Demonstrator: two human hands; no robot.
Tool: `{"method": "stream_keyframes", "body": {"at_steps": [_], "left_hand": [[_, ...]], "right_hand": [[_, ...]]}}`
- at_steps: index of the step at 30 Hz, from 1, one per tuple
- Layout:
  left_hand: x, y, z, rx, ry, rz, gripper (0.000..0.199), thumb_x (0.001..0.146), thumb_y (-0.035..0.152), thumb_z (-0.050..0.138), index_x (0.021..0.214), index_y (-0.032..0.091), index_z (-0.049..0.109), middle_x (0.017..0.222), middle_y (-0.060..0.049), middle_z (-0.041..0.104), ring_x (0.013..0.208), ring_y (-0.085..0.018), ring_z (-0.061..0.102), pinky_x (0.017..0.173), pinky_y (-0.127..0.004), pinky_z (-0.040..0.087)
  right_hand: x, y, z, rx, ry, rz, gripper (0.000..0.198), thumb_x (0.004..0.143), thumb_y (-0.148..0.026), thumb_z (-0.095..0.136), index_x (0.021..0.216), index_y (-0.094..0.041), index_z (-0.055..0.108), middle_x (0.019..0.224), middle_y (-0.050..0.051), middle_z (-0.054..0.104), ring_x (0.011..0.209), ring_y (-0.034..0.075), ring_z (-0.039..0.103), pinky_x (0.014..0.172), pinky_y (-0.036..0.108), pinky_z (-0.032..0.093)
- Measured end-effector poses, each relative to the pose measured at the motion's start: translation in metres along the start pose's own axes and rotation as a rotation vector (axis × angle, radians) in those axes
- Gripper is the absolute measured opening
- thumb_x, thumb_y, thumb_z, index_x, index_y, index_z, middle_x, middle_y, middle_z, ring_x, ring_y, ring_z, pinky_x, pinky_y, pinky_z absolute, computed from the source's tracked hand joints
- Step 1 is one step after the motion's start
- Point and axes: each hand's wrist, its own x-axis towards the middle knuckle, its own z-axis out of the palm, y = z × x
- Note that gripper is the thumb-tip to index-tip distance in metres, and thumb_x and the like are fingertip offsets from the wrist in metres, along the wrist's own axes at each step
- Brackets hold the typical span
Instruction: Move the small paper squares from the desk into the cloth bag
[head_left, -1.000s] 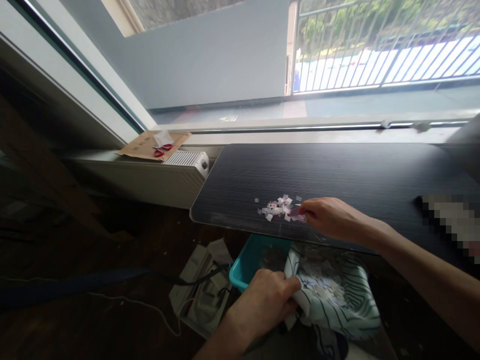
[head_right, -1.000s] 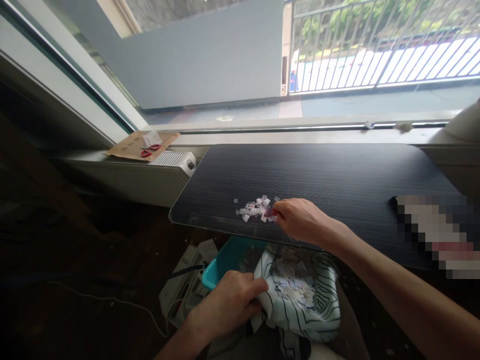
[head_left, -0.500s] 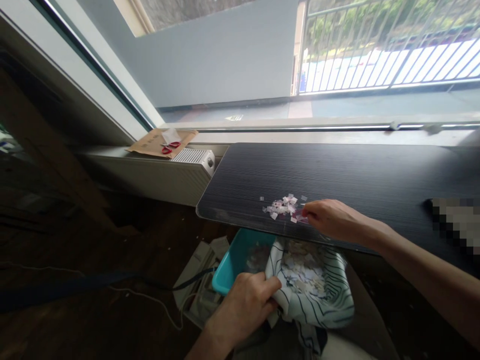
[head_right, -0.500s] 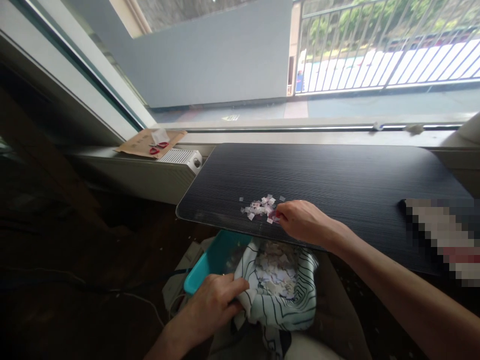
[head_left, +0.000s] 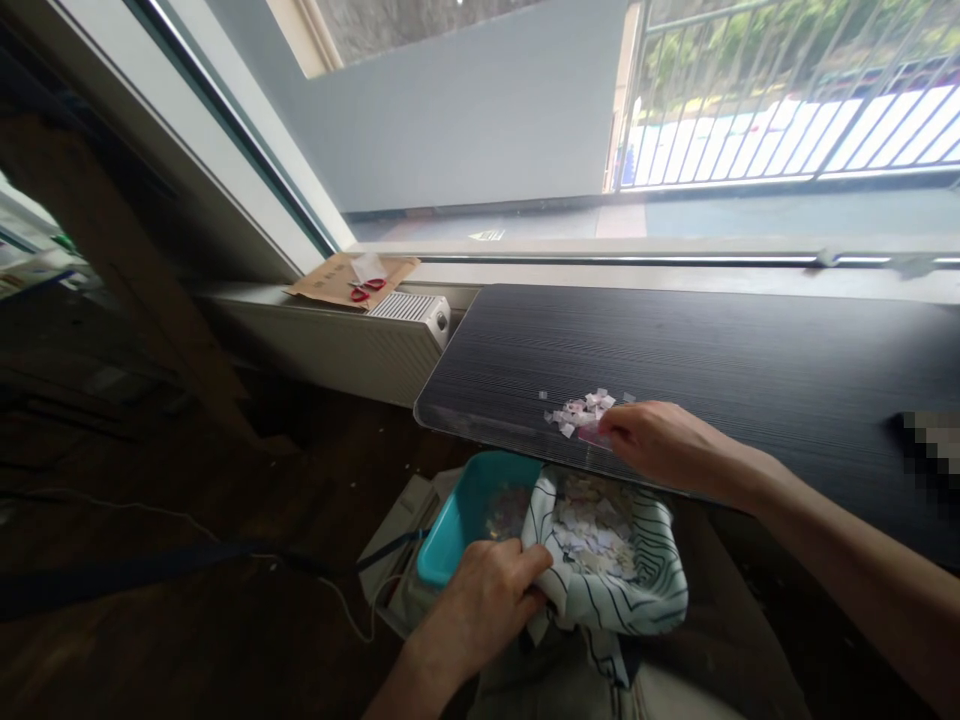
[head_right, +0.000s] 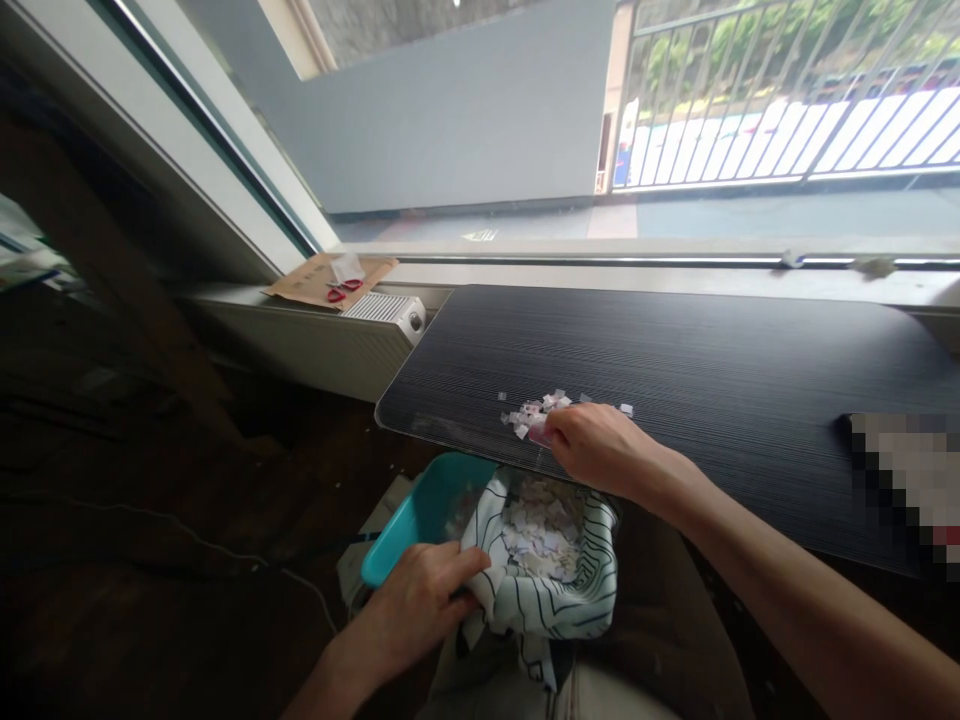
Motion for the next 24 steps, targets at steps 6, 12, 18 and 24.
{"method": "stream_keyframes", "body": {"at_steps": [6,12,18,24], "left_hand": [[-0.002,0.0,0.0,-0.017,0.004,-0.009,0.013,0.085,0.015,0.058,0.096,0.021,0.062,0.081,-0.001,0.064,0.078,-0.02,0.062,0.068,-0.027,0.043],[-0.001,-0.002,0.001,-0.032,0.004,-0.011,0.015,0.085,0.014,0.058,0.098,0.02,0.063,0.082,-0.002,0.064,0.079,-0.021,0.062,0.069,-0.028,0.043],[-0.001,-0.003,0.0,-0.053,-0.01,-0.009,0.015,0.084,0.015,0.061,0.099,0.02,0.063,0.083,-0.003,0.065,0.08,-0.022,0.063,0.068,-0.028,0.043],[-0.002,-0.003,0.001,-0.048,0.007,0.007,0.015,0.084,0.014,0.06,0.097,0.02,0.063,0.081,-0.002,0.064,0.078,-0.022,0.062,0.068,-0.028,0.043]], "right_hand": [[0.014,0.003,0.004,-0.043,-0.048,0.015,0.031,0.088,-0.023,0.039,0.084,-0.021,0.069,0.083,0.007,0.071,0.073,0.019,0.063,0.059,0.027,0.032],[0.016,0.0,0.006,-0.081,-0.021,-0.021,0.031,0.089,-0.023,0.037,0.082,-0.021,0.067,0.082,0.007,0.071,0.071,0.019,0.063,0.058,0.028,0.03],[0.008,0.005,0.002,-0.14,-0.067,0.0,0.036,0.091,-0.031,0.035,0.075,-0.021,0.066,0.075,0.008,0.069,0.069,0.02,0.063,0.057,0.029,0.028],[0.005,0.009,0.0,-0.129,-0.076,0.02,0.034,0.09,-0.03,0.037,0.076,-0.021,0.066,0.076,0.007,0.069,0.07,0.019,0.062,0.058,0.029,0.03]]}}
